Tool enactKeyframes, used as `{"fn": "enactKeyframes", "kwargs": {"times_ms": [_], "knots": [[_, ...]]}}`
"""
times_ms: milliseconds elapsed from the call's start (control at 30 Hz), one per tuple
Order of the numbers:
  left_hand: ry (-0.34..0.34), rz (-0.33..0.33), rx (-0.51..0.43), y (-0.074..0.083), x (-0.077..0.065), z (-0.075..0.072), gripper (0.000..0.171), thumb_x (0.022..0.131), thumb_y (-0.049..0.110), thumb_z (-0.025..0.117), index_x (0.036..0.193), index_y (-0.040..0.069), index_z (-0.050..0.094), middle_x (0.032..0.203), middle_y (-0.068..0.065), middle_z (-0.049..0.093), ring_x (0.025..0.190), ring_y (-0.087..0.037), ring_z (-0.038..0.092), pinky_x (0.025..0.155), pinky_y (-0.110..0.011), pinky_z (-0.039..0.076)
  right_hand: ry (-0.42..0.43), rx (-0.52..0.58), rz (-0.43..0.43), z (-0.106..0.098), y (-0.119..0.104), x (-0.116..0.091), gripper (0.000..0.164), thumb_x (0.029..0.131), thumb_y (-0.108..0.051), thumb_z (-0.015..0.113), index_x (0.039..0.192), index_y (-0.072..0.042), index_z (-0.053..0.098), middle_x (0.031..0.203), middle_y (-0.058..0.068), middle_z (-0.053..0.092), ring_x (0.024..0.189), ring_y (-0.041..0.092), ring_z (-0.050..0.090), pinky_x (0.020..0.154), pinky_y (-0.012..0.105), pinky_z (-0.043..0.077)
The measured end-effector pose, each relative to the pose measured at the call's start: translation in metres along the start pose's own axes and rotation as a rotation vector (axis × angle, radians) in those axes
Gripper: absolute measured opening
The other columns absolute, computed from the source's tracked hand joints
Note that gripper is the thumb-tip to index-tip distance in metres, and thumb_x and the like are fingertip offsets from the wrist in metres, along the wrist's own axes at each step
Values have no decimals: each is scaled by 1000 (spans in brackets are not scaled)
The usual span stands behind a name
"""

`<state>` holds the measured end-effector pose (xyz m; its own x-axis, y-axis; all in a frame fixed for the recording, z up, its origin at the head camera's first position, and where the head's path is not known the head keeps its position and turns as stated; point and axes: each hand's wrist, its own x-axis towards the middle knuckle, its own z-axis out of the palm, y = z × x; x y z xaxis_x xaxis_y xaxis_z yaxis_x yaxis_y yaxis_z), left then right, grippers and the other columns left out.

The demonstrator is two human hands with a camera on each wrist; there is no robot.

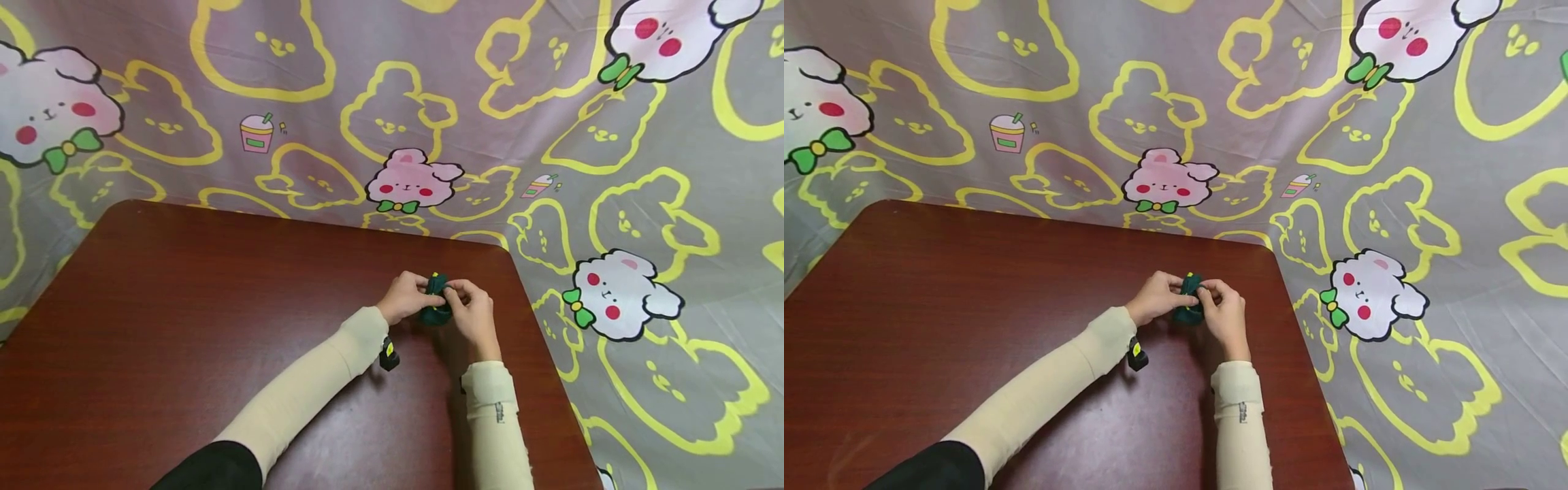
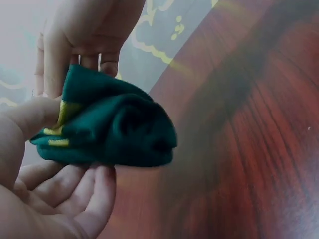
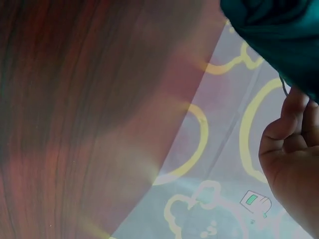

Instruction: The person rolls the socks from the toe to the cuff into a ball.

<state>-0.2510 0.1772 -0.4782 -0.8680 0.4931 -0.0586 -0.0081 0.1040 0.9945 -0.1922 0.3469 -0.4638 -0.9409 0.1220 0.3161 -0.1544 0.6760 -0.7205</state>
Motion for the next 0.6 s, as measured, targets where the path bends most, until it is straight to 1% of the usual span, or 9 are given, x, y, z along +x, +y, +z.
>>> {"fn": "enactKeyframes", "kwargs": {"times_ms": [67, 100, 200, 267, 300, 333, 433, 500, 600], "knots": [[9, 7, 18, 0, 0, 0, 32, 86, 17, 83, 113, 2, 74, 95, -5, 74, 83, -15, 72, 73, -31, 58, -18, 33, 11, 0, -1, 0, 11, 100, -17, 66, 101, -8, 72, 80, 8, 68, 72, 20, 62, 63, 28, 49], [12, 12, 27, -1, 0, 0, 32, 86, 16, 82, 113, 2, 74, 94, -5, 74, 82, -15, 71, 73, -30, 58, -43, 66, 26, -2, -6, -1, 13, 100, -15, 64, 101, -4, 71, 83, 12, 67, 75, 23, 62, 65, 28, 48], [22, 31, 88, -1, 2, 0, 29, 85, 16, 82, 110, 2, 76, 92, -4, 74, 79, -13, 70, 70, -29, 57, -103, 198, 90, -4, -14, -1, 19, 103, -11, 59, 103, 6, 66, 91, 23, 65, 83, 29, 59, 70, 27, 47], [15, 45, 145, 0, 2, 0, 26, 87, 16, 81, 109, 3, 77, 90, -2, 73, 77, -12, 70, 69, -28, 57, -106, 280, 136, -4, -17, -1, 23, 104, -9, 56, 104, 13, 62, 95, 29, 63, 86, 33, 59, 72, 26, 46], [16, 58, 185, 1, 3, 0, 23, 87, 16, 81, 106, 4, 78, 88, 0, 73, 75, -11, 68, 68, -27, 56, -97, 311, 159, -3, -19, -1, 23, 104, -8, 55, 104, 14, 61, 96, 30, 62, 88, 34, 58, 72, 26, 47], [14, 66, 223, 3, 3, 0, 20, 87, 16, 81, 103, 5, 78, 85, 1, 72, 74, -10, 67, 66, -26, 55, -83, 330, 164, -1, -15, 0, 23, 104, -9, 54, 104, 13, 60, 95, 28, 62, 87, 31, 58, 72, 25, 47], [1, 89, 326, 8, 2, 0, 8, 88, 16, 79, 90, 7, 79, 74, 4, 70, 67, -10, 63, 61, -24, 52, -38, 340, 149, 5, -14, 1, 24, 104, -13, 56, 101, 11, 60, 94, 24, 62, 85, 29, 59, 71, 26, 47], [-11, 91, 405, 10, 0, 1, 12, 88, 16, 79, 78, 9, 76, 63, 4, 64, 60, -10, 57, 56, -23, 48, -19, 312, 135, 8, -13, 1, 21, 103, -14, 59, 99, 6, 62, 94, 19, 63, 84, 26, 58, 71, 26, 47], [-39, 80, 503, 13, -2, 2, 19, 87, 16, 79, 69, 11, 73, 56, 4, 60, 54, -12, 53, 52, -24, 43, -2, 270, 120, 11, -10, 2, 18, 101, -15, 63, 95, 2, 66, 93, 15, 65, 84, 23, 59, 71, 27, 47]]}}
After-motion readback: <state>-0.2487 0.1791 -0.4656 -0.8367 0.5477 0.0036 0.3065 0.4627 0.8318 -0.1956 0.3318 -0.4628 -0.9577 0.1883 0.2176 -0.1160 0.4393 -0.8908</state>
